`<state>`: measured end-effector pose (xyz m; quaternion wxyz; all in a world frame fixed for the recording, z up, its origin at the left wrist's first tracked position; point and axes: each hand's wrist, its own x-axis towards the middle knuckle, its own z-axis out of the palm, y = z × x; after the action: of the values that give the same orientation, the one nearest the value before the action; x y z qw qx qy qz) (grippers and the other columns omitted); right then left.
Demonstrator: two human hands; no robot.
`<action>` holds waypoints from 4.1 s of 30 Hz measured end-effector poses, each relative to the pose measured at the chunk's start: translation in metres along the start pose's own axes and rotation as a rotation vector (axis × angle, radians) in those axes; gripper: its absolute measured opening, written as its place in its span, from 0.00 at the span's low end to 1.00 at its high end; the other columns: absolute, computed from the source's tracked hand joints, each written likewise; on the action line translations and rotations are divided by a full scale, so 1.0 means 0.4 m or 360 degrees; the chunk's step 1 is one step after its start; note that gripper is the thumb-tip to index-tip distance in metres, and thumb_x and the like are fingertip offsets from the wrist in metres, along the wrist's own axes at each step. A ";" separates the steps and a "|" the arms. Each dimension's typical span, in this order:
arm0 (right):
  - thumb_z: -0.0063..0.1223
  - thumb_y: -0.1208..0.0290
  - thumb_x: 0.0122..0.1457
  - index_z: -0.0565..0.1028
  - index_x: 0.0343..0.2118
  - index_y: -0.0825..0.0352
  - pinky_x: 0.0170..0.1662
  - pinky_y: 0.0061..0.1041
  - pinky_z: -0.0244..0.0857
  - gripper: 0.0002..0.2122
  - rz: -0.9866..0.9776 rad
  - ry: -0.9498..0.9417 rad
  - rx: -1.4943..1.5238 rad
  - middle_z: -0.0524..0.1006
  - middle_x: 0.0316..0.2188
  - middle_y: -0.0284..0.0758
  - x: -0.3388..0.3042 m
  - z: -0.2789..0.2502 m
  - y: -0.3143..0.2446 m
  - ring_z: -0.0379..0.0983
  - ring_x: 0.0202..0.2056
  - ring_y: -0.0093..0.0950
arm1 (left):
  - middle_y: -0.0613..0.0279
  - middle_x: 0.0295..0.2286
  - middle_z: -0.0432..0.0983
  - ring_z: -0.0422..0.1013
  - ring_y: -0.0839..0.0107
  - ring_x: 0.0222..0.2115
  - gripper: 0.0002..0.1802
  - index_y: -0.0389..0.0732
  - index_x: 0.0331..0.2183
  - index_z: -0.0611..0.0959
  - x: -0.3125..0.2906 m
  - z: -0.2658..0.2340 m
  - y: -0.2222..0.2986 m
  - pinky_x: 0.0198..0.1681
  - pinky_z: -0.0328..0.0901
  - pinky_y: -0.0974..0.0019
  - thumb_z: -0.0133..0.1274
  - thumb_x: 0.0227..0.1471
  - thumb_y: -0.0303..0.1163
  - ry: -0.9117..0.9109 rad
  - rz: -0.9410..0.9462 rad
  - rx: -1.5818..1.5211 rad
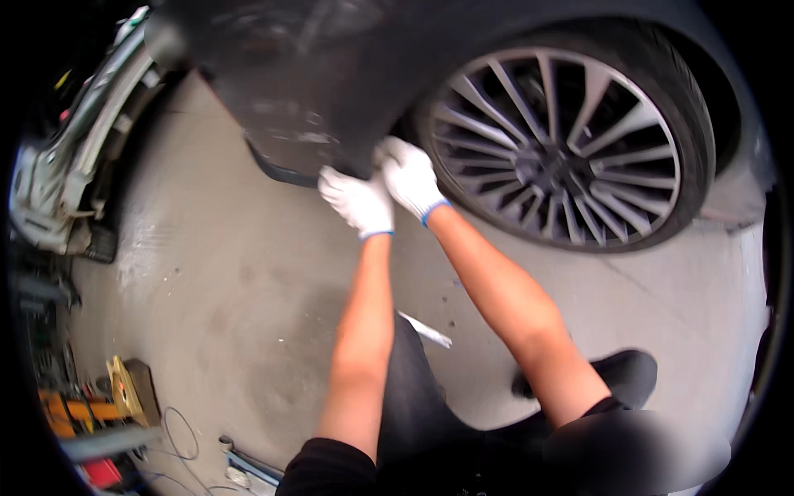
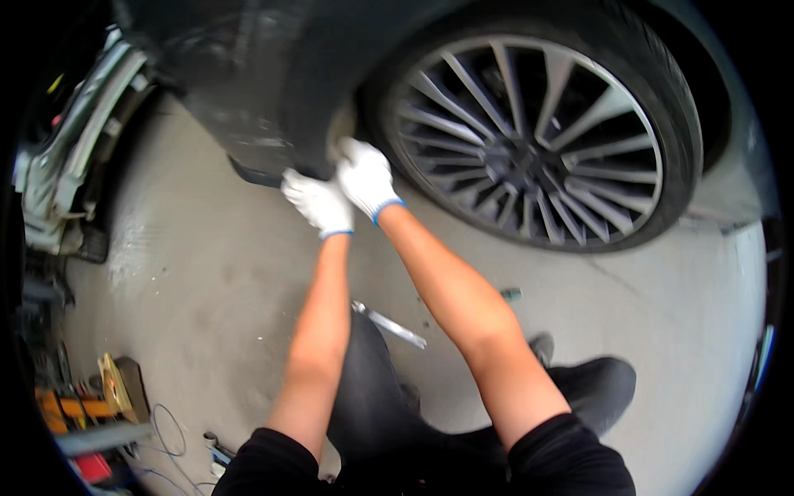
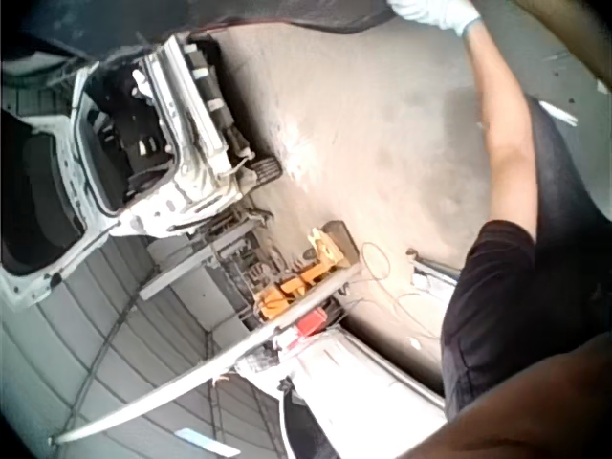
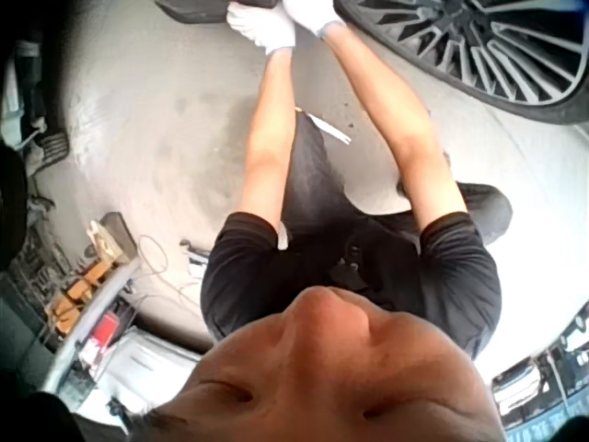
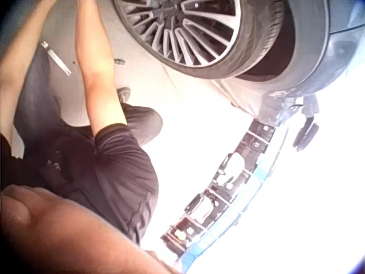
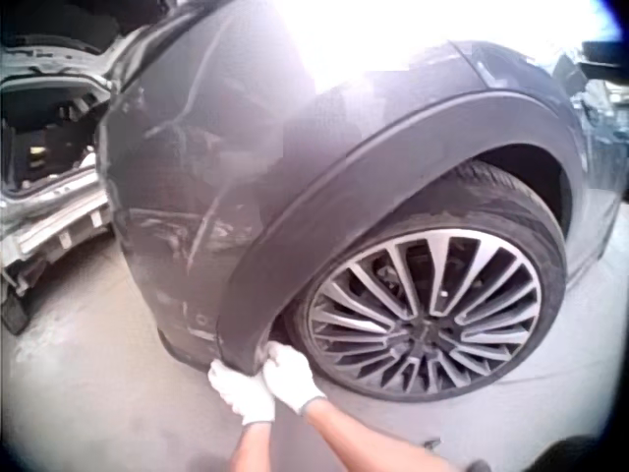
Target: The person removes a plastic trim piece from the front bumper of a gray car using a screwdriver and a pry tool. They then move to the rear wheel arch and remove a black plastic trim piece by prying it loose and pulling it away from the body.
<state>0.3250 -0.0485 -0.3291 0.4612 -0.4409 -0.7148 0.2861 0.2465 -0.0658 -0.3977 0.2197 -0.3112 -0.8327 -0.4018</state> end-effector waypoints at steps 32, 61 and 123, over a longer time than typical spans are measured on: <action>0.46 0.74 0.56 0.71 0.55 0.71 0.33 0.35 0.75 0.21 0.1113 -0.1465 0.0785 0.80 0.28 0.44 -0.345 -0.053 0.313 0.81 0.27 0.38 | 0.50 0.63 0.59 0.61 0.54 0.63 0.62 0.38 0.67 0.54 0.024 -0.201 0.081 0.64 0.58 0.52 0.71 0.41 0.49 -0.0447 -0.0314 -0.0066; 0.43 0.54 0.66 0.75 0.38 0.68 0.44 0.50 0.68 0.19 0.0269 -0.0663 0.0377 0.79 0.38 0.51 -0.248 0.050 0.285 0.76 0.40 0.51 | 0.35 0.49 0.70 0.73 0.46 0.48 0.45 0.25 0.55 0.64 0.100 -0.185 0.155 0.54 0.67 0.49 0.66 0.42 0.40 -0.0343 0.0084 0.0107; 0.42 0.58 0.67 0.79 0.33 0.71 0.41 0.49 0.70 0.20 0.0046 -0.0731 0.0482 0.80 0.29 0.52 -0.101 0.131 0.217 0.77 0.36 0.54 | 0.61 0.28 0.77 0.71 0.73 0.24 0.20 0.32 0.35 0.81 0.096 -0.122 -0.023 0.26 0.66 0.67 0.69 0.45 0.36 -0.1413 -0.0924 -0.1142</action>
<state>0.3167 -0.0461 -0.4380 0.3435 -0.3007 -0.7435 0.4887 0.2183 -0.0966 -0.3506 -0.3818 -0.2641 -0.7085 -0.5315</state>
